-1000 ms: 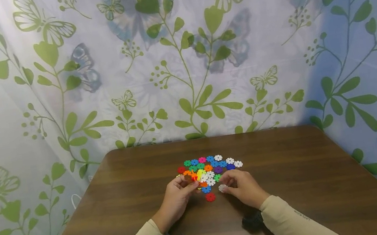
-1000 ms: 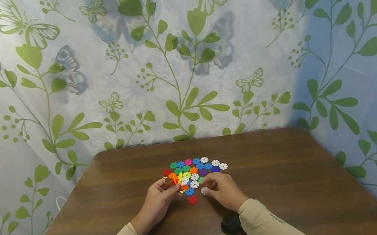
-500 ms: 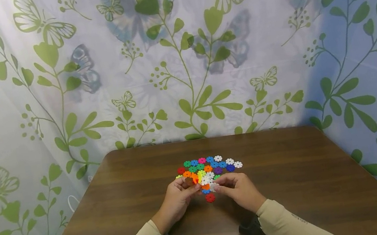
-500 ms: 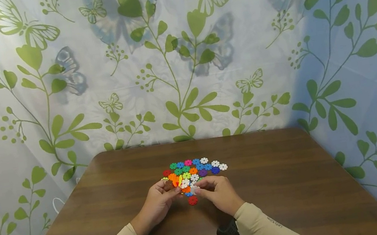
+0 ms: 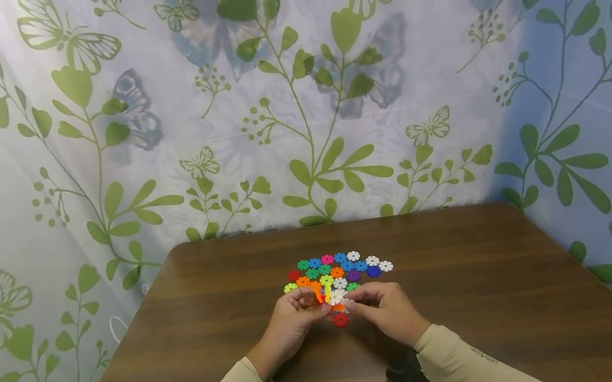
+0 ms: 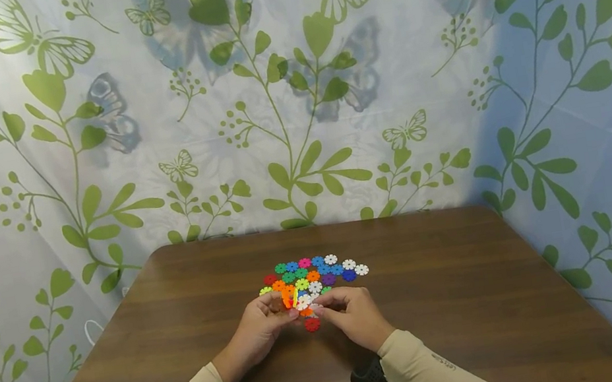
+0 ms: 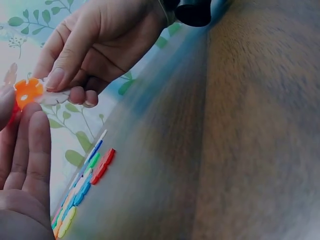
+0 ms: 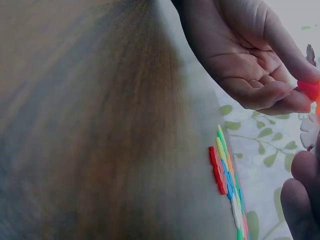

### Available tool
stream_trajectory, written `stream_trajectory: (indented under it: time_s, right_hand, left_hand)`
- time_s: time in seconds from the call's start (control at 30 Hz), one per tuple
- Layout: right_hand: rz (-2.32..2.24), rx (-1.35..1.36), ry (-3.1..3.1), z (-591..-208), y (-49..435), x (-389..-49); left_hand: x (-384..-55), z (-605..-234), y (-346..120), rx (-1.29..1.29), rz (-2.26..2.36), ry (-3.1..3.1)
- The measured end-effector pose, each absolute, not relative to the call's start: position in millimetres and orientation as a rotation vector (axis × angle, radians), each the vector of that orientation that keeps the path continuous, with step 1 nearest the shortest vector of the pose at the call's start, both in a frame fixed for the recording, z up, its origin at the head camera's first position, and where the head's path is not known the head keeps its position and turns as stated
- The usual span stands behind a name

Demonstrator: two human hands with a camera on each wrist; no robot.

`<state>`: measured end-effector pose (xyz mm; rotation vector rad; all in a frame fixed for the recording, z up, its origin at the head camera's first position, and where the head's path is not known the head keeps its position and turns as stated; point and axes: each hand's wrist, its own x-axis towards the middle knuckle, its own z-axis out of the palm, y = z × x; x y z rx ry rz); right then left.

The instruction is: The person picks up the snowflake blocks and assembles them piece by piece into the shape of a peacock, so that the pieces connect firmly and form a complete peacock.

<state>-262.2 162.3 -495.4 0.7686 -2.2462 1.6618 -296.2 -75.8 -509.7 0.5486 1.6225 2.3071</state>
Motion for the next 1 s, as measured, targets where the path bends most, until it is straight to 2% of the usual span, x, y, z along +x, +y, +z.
stream_trajectory:
  time_s: [0.53,1.0]
  right_hand:
    - [1.579,0.777,-2.307,-495.0,163.0,-263.4]
    - [1.5,0.774,-2.369,-500.4,167.1,-267.6]
  left_hand:
    - [-295.5,-507.4,-78.3,0.639,2.228,1.614]
    - [-297.7,-509.5,-79.1,0.597,2.302,1.623]
